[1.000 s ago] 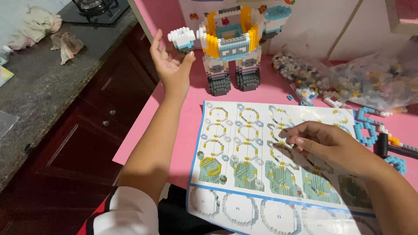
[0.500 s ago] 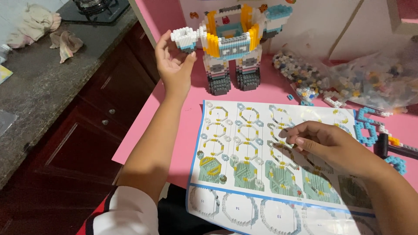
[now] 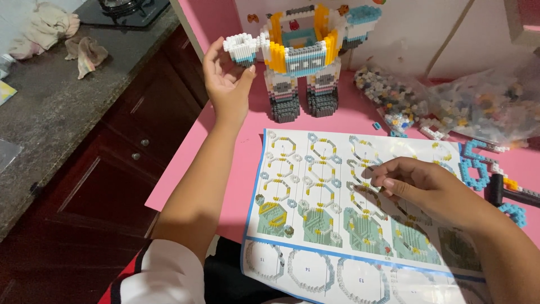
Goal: Assembling a toy robot using small interlocking plastic blocks while following a printed manual.
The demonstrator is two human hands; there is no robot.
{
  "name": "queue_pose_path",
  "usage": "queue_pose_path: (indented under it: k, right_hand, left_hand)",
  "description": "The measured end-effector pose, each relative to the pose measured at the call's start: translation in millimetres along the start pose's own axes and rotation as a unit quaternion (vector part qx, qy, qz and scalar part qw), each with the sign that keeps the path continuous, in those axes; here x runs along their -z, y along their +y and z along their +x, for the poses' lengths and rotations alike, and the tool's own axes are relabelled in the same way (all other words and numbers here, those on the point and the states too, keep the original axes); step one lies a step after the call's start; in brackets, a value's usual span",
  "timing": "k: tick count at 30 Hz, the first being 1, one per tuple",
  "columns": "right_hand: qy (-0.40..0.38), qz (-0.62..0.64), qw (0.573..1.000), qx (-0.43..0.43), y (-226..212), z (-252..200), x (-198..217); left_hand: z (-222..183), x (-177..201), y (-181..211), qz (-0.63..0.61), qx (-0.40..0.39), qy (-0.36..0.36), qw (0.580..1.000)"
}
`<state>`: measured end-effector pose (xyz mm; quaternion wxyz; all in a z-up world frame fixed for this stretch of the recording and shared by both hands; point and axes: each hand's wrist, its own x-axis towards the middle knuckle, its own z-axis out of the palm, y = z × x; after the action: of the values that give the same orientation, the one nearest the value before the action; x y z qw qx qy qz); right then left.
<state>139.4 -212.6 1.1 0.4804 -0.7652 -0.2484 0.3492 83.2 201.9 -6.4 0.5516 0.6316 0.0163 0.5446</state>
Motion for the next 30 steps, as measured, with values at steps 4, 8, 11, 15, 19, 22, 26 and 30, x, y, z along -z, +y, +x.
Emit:
queue_pose_path:
  k: [4, 8, 11, 15, 19, 22, 26, 30]
  right_hand:
    - [0.015, 0.005, 0.999, -0.039, -12.3, -3.8, -4.0]
    - [0.004, 0.001, 1.000, -0.009, -4.8, -1.6, -1.0]
    - [0.011, 0.009, 1.000, -0.024, -6.7, -1.7, -2.8]
    - [0.003, 0.013, 1.000, -0.005, -1.8, -0.2, -0.6]
    - [-0.012, -0.003, 0.999, 0.047, 5.5, -0.6, -0.9]
    - [0.009, 0.030, 0.999, -0.015, -3.8, -0.6, -1.5]
    - [-0.020, 0.035, 0.998, 0.039, 1.2, 1.1, 0.9]
    - [-0.005, 0.017, 1.000, 0.008, -5.8, -2.3, -0.6]
  left_hand:
    - [2.5, -0.7, 1.6, -0.001, 0.000, 0.002, 1.000]
    - [1.9, -0.5, 3.4, -0.002, -0.001, -0.002, 1.000]
    - [2.3, 0.2, 0.9, 0.002, -0.005, -0.003, 1.000]
    - [2.2, 1.4, -4.8, 0.031, -0.014, 0.002, 0.999]
    - [-1.1, 2.4, -7.7, 0.050, -0.018, 0.007, 0.999]
    - [1.6, -3.2, -1.9, 0.000, -0.020, 0.008, 1.000]
    - [2.0, -3.6, 5.1, 0.034, 0.032, 0.017, 0.999]
    - [0.4, -2.8, 5.5, 0.053, 0.024, 0.013, 0.998]
